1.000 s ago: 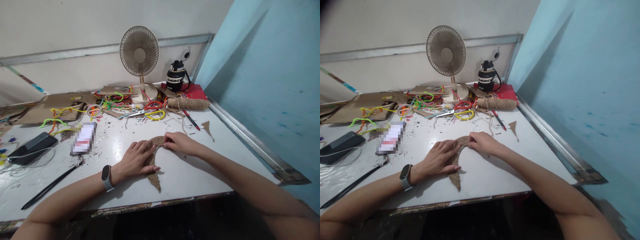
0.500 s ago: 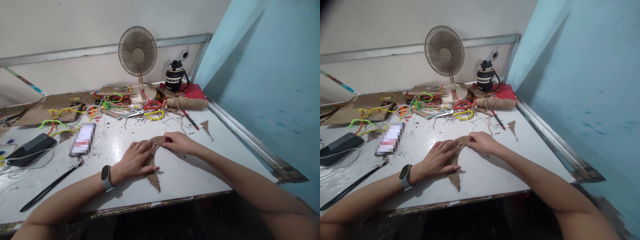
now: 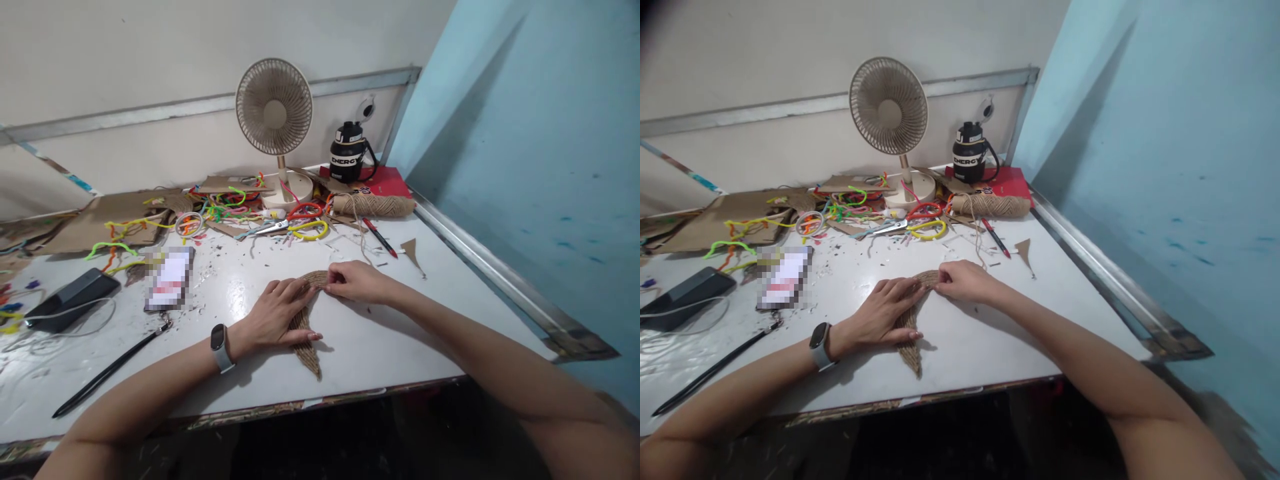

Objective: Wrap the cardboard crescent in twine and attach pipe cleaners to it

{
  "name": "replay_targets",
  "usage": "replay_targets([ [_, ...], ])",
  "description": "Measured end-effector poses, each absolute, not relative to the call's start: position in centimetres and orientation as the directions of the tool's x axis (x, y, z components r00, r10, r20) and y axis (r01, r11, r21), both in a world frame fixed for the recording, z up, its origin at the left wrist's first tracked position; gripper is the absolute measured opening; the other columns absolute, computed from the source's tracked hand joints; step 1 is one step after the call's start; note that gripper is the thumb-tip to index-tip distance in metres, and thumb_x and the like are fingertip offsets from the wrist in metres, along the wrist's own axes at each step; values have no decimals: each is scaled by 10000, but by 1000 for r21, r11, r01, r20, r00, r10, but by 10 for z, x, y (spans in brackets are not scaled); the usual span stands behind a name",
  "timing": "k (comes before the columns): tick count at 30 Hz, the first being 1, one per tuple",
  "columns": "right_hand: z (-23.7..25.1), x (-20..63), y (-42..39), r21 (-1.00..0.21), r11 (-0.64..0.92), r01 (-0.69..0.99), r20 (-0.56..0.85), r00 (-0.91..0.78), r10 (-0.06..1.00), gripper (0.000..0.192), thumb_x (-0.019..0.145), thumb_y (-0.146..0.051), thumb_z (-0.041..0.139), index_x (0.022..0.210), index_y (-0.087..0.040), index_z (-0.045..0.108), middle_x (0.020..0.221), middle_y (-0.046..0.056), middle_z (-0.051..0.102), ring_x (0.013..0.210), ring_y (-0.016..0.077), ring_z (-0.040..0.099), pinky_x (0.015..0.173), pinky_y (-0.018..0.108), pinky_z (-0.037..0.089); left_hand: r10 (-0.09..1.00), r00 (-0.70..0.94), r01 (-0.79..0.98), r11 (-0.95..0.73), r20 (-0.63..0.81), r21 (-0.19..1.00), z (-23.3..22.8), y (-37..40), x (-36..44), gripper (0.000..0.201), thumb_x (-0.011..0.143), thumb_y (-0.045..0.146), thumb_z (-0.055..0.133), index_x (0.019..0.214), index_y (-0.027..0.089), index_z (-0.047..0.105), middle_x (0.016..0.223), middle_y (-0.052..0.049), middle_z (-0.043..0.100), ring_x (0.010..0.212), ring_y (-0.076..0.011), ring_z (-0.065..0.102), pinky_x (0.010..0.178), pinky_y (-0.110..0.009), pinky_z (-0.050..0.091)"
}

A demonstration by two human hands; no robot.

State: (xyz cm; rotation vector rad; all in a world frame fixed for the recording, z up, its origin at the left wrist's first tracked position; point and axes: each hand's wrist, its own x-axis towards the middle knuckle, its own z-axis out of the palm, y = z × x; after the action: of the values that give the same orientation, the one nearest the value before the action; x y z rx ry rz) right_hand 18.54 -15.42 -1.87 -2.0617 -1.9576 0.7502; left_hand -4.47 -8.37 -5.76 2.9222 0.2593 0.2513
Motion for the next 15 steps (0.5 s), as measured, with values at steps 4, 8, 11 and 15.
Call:
replay_targets([
  [4, -15, 191, -155, -480, -96, 872, -234, -22, 972, 219, 798, -412, 594, 783, -195, 620, 744, 29, 679, 673, 164, 576, 552, 255, 305, 193, 970, 157, -962, 151, 223, -56, -85, -45, 849, 834, 750, 374, 1499, 227, 296, 1427, -148, 419, 1247, -317, 404, 1015, -479, 331],
  [8, -22, 194, -153, -470, -57, 881, -188, -36, 981, 185, 805, -381, 593, 754, -205, 620, 733, 19, 673, 681, 167, 575, 562, 264, 305, 198, 969, 161, -960, 147, 230, -56, -85, -45, 845, 835, 745, 386, 1492, 219, 313, 1426, -146, 420, 1250, -312, 403, 1024, -478, 332],
  [11, -26, 194, -152, -474, -59, 879, -184, -33, 982, 177, 808, -371, 600, 752, -205, 622, 735, 17, 673, 679, 163, 573, 563, 265, 307, 199, 968, 160, -959, 156, 232, -57, -85, -45, 842, 833, 747, 384, 1502, 246, 286, 1438, -138, 410, 1253, -312, 403, 1024, -485, 333],
  [15, -29, 194, -151, -478, -73, 875, -196, -26, 980, 173, 800, -369, 605, 748, -205, 626, 725, 13, 670, 672, 160, 570, 559, 263, 310, 202, 968, 164, -958, 146, 234, -57, -84, -46, 835, 841, 739, 382, 1499, 233, 295, 1435, -140, 413, 1265, -307, 393, 1030, -478, 330],
])
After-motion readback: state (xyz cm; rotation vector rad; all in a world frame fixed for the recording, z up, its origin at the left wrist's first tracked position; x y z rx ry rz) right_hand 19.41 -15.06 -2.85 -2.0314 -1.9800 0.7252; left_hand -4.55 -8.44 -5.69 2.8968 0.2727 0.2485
